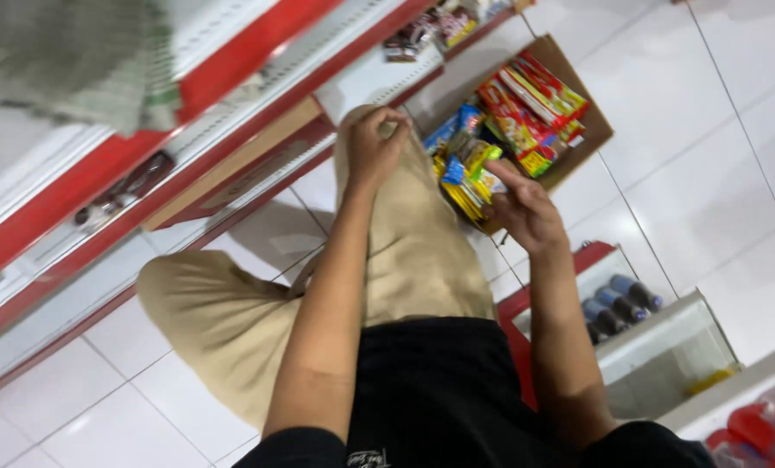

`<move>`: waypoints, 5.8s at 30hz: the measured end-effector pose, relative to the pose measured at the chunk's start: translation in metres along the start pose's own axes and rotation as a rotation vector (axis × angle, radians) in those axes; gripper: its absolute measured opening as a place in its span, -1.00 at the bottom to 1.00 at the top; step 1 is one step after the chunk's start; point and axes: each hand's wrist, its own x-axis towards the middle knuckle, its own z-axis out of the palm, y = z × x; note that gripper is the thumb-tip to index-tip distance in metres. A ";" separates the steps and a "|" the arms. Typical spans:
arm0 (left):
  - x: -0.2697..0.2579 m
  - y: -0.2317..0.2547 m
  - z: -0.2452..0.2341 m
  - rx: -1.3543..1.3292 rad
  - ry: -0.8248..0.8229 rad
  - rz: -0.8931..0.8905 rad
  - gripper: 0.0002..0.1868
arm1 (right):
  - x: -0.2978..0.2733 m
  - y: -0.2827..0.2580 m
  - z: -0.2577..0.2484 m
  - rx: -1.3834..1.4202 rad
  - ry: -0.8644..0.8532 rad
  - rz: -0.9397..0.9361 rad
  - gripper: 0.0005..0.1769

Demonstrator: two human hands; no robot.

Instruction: Cleaning individual biscuit packages with a cloth and scanning them using a handheld scanner in a store aisle.

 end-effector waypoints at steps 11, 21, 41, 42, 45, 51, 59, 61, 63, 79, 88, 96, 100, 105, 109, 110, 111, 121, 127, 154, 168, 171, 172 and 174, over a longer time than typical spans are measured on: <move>-0.129 0.011 -0.153 -1.846 -0.430 -0.055 0.08 | 0.084 0.049 0.106 0.159 -0.593 0.322 -0.26; -0.194 0.011 -0.244 -2.004 0.003 0.548 0.08 | 0.188 0.064 0.334 -0.573 -0.563 0.354 -0.37; -0.165 -0.026 -0.259 -2.145 0.252 0.516 -0.06 | 0.193 0.139 0.419 -1.506 -0.627 -0.347 -0.35; -0.155 -0.049 -0.251 -2.220 0.166 0.549 -0.10 | 0.176 0.149 0.421 -1.422 -0.752 -0.413 -0.28; -0.163 -0.026 -0.259 -1.855 0.509 0.360 -0.10 | 0.132 0.165 0.421 -1.483 -0.807 -0.495 -0.21; -0.188 0.043 -0.266 -2.202 0.725 0.294 -0.07 | 0.057 0.182 0.402 -1.532 -1.133 -0.574 -0.17; -0.166 -0.060 -0.222 -2.114 0.246 0.492 -0.20 | 0.103 0.162 0.404 -1.568 -1.182 -0.644 -0.20; -0.141 -0.078 -0.234 -1.888 0.019 0.824 -0.29 | 0.119 0.149 0.413 -1.606 -1.132 -0.677 -0.24; -0.171 0.003 -0.250 -1.737 0.420 0.516 -0.35 | 0.132 0.134 0.424 -1.613 -1.015 -0.646 -0.31; -0.154 -0.008 -0.278 -1.318 0.384 0.485 -0.10 | 0.235 0.123 0.381 -0.729 -0.236 -0.384 -0.14; -0.157 0.023 -0.252 -1.377 0.375 0.289 -0.20 | 0.197 0.158 0.400 -0.864 -0.334 -0.177 -0.19; -0.140 -0.032 -0.251 -1.673 0.482 0.372 -0.07 | 0.114 0.166 0.392 -1.176 -0.739 -0.377 -0.16; -0.143 -0.023 -0.268 -1.808 -0.040 0.731 -0.05 | 0.066 0.162 0.381 -1.264 -0.835 -0.441 -0.18; -0.137 -0.037 -0.243 -1.832 -0.169 0.824 -0.24 | 0.079 0.153 0.382 -1.377 -0.822 -0.436 -0.25; -0.128 -0.060 -0.221 -1.497 0.336 0.394 -0.28 | 0.128 0.131 0.405 -1.365 -0.734 -0.508 -0.18; -0.116 -0.099 -0.207 -1.604 0.333 0.366 -0.39 | 0.141 0.125 0.407 -1.358 -0.716 -0.560 -0.19; -0.103 -0.138 -0.193 -1.706 0.329 0.333 -0.49 | 0.153 0.118 0.409 -1.351 -0.698 -0.612 -0.20; -0.131 0.020 -0.230 -1.682 0.124 0.255 -0.35 | 0.276 0.057 0.406 -1.924 -0.388 -0.864 -0.22; -0.126 -0.010 -0.235 -1.706 0.273 0.440 -0.39 | 0.329 -0.004 0.326 -1.944 -0.105 -0.839 -0.17; -0.160 0.034 -0.290 -0.156 1.131 0.007 -0.63 | 0.160 0.048 0.417 -1.768 -0.665 -0.446 -0.51; -0.166 0.039 -0.291 -0.268 1.012 -0.088 -0.67 | 0.170 0.058 0.403 -1.634 -0.704 -0.436 -0.51; -0.160 0.057 -0.279 -0.420 0.821 -0.043 -0.54 | 0.175 0.031 0.395 -1.616 -0.520 -0.315 -0.40; -0.154 0.055 -0.272 -0.424 0.797 -0.038 -0.54 | 0.178 0.019 0.391 -1.621 -0.493 -0.318 -0.40; -0.141 0.053 -0.258 -0.346 0.747 0.078 -0.31 | 0.184 -0.006 0.384 -1.487 -0.474 -0.481 -0.40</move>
